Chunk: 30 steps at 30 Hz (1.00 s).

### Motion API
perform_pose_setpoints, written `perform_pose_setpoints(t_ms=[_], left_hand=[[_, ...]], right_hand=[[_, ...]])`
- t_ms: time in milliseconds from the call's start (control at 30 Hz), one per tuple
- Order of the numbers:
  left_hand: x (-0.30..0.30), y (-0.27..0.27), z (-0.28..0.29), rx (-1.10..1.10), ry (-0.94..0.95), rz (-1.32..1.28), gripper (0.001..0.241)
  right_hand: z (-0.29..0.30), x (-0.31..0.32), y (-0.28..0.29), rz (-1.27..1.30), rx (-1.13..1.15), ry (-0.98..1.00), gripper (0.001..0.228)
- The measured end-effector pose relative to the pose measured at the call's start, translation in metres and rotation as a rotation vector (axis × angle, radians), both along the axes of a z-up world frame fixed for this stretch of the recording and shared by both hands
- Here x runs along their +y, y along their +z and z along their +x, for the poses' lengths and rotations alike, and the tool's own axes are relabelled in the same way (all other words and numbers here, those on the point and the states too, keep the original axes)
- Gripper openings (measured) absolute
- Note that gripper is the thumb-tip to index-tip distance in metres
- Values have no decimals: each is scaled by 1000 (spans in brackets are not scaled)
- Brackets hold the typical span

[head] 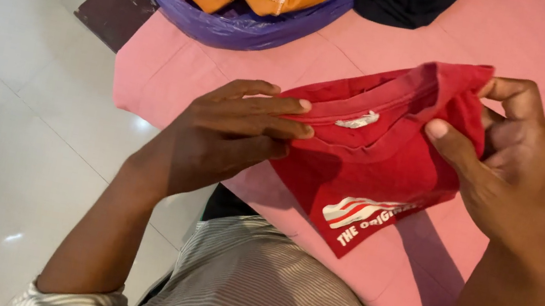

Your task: The person folds a red t-shirt on a pink surface. They smooth the fabric, fold the sleeves inward, fold the shirt in half lengthwise, and then fold it into a compact rectangle.

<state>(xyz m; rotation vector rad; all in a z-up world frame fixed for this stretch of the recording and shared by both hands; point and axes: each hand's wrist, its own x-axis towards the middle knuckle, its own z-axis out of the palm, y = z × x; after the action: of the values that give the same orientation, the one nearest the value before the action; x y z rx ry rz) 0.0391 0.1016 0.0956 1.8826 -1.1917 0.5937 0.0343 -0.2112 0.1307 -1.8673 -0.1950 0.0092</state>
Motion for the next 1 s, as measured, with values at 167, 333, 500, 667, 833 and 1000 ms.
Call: perform_pose_setpoints(t_ms=[167, 333, 500, 667, 833, 1000], left_hand=[[9, -1, 32, -112, 74, 254, 15], [-15, -49, 36, -61, 305, 573, 77], [-67, -97, -2, 87, 354, 428, 83], [-69, -111, -3, 143, 275, 647, 121], [-71, -109, -2, 160, 264, 696, 127], [-73, -104, 0, 133, 308, 700, 133]], right_hand=[[37, 3, -33, -21, -172, -25, 35], [61, 13, -66, -578, -455, -50, 47], [58, 18, -100, -882, -467, 308, 58], [72, 14, -133, -967, -304, 315, 65], [82, 15, -139, -1079, -351, 274, 66], [104, 16, -144, -1082, -407, 287, 65]])
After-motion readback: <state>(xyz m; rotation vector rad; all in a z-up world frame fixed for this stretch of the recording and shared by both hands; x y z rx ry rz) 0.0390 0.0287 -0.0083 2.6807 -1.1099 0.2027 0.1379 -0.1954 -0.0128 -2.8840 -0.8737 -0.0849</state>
